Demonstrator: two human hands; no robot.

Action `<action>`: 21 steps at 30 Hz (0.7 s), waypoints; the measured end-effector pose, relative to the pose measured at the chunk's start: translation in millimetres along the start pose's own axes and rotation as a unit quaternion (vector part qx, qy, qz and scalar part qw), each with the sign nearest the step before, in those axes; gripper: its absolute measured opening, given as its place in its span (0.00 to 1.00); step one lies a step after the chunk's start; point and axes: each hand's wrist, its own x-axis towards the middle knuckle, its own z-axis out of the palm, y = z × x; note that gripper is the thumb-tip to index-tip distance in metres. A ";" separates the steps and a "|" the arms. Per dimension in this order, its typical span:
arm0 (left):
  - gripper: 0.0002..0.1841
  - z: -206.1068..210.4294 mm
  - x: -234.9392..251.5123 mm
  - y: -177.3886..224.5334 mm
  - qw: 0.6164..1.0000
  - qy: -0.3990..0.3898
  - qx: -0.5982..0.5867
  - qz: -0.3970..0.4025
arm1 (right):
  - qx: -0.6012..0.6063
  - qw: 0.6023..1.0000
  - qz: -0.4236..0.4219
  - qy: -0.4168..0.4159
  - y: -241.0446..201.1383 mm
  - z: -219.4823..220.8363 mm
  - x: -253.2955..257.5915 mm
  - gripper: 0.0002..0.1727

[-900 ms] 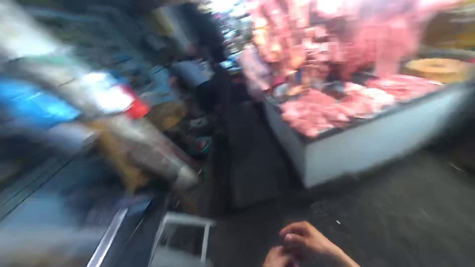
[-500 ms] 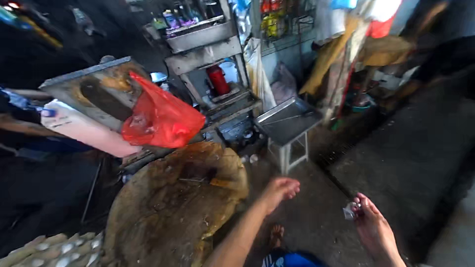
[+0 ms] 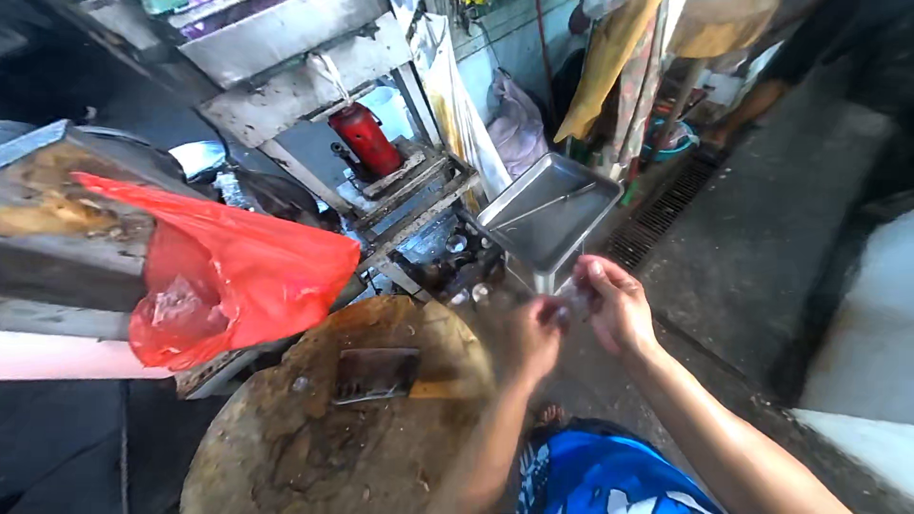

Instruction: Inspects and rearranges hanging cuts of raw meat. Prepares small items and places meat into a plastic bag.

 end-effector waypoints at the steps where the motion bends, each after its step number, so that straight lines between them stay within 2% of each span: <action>1: 0.08 -1.2 1.2 -1.2 1.000 -0.013 0.020 0.019 | 0.013 1.000 0.004 0.006 2.1 1.3 1.4 0.13; 4: 0.07 -10.8 4.4 -3.9 0.997 -0.048 0.003 0.052 | 0.049 0.998 0.039 0.022 2.2 4.5 2.5 0.14; 6: 0.06 -14.7 4.1 -6.4 0.996 -0.053 -0.064 0.018 | 0.037 0.997 0.061 0.016 0.3 3.6 4.0 0.15; 8: 0.09 -14.7 3.0 -10.3 0.984 -0.040 -0.170 -0.038 | -0.030 0.998 0.055 -0.004 0.7 0.2 6.7 0.14; 10: 0.11 -11.3 1.9 -10.0 0.959 0.009 -0.263 -0.101 | -0.127 0.991 0.025 -0.039 2.0 -7.5 7.1 0.14; 13: 0.11 -9.8 2.2 -4.1 0.925 0.081 -0.339 -0.152 | -0.307 0.943 -0.034 -0.121 3.2 -25.6 2.3 0.11; 15: 0.12 -12.0 2.2 -1.5 0.918 0.093 -0.357 -0.148 | -0.412 0.897 -0.046 -0.156 3.8 -34.6 -4.6 0.11; 17: 0.13 -14.2 1.3 -0.5 0.923 0.078 -0.354 -0.126 | -0.466 0.870 -0.048 -0.155 5.4 -38.4 -13.6 0.11; 19: 0.13 -15.5 -0.7 -2.6 0.954 0.053 -0.284 -0.078 | -0.468 0.869 -0.057 -0.150 5.1 -40.9 -19.8 0.11; 21: 0.11 -13.4 -3.8 -7.5 0.978 0.067 -0.198 -0.013 | -0.425 0.890 -0.063 -0.154 0.8 -43.8 -23.9 0.10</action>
